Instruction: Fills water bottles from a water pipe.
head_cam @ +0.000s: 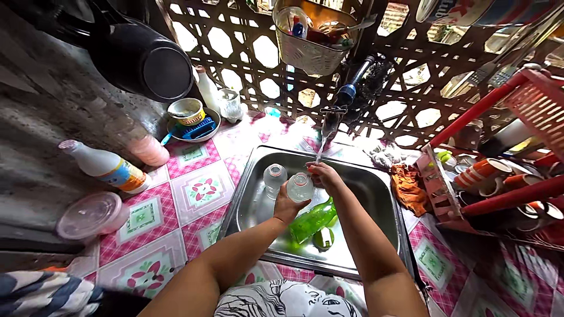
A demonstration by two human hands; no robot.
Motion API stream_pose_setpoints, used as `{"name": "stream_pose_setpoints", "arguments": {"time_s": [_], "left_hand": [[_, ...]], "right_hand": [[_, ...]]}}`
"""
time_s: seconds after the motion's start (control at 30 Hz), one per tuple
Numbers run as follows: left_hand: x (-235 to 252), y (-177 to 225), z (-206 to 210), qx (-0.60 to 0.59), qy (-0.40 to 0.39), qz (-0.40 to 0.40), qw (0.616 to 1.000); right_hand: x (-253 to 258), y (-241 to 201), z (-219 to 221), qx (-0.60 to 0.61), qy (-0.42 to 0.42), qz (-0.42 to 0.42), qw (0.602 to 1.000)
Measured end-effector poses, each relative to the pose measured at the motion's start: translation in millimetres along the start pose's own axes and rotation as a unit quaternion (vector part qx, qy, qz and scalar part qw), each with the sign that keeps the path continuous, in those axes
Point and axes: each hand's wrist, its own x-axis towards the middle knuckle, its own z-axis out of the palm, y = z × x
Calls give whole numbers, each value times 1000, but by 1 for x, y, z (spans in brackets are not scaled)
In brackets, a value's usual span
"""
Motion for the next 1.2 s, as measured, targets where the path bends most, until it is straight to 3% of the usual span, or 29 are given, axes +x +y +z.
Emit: {"name": "stream_pose_setpoints", "arguments": {"time_s": [0.07, 0.17, 0.37, 0.57, 0.77, 0.97, 1.2], "left_hand": [[2, 4, -3, 25, -11, -26, 999], [10, 7, 0, 33, -24, -9, 999], [32, 21, 22, 6, -25, -10, 1000], [41, 32, 30, 73, -32, -17, 997], [48, 33, 29, 84, -34, -21, 996], [47, 31, 28, 65, -30, -19, 997], [47, 32, 27, 73, -35, -13, 997]], "right_hand": [[5, -3, 6, 2, 7, -22, 1000], [1, 1, 2, 56, 91, -7, 994], [-33, 41, -39, 217, 207, -2, 954], [-96, 90, -78, 329, 174, 24, 928], [-147, 126, -85, 347, 174, 47, 920], [-160, 148, -75, 405, 214, 52, 887], [-163, 132, -74, 373, 177, 43, 910]]}}
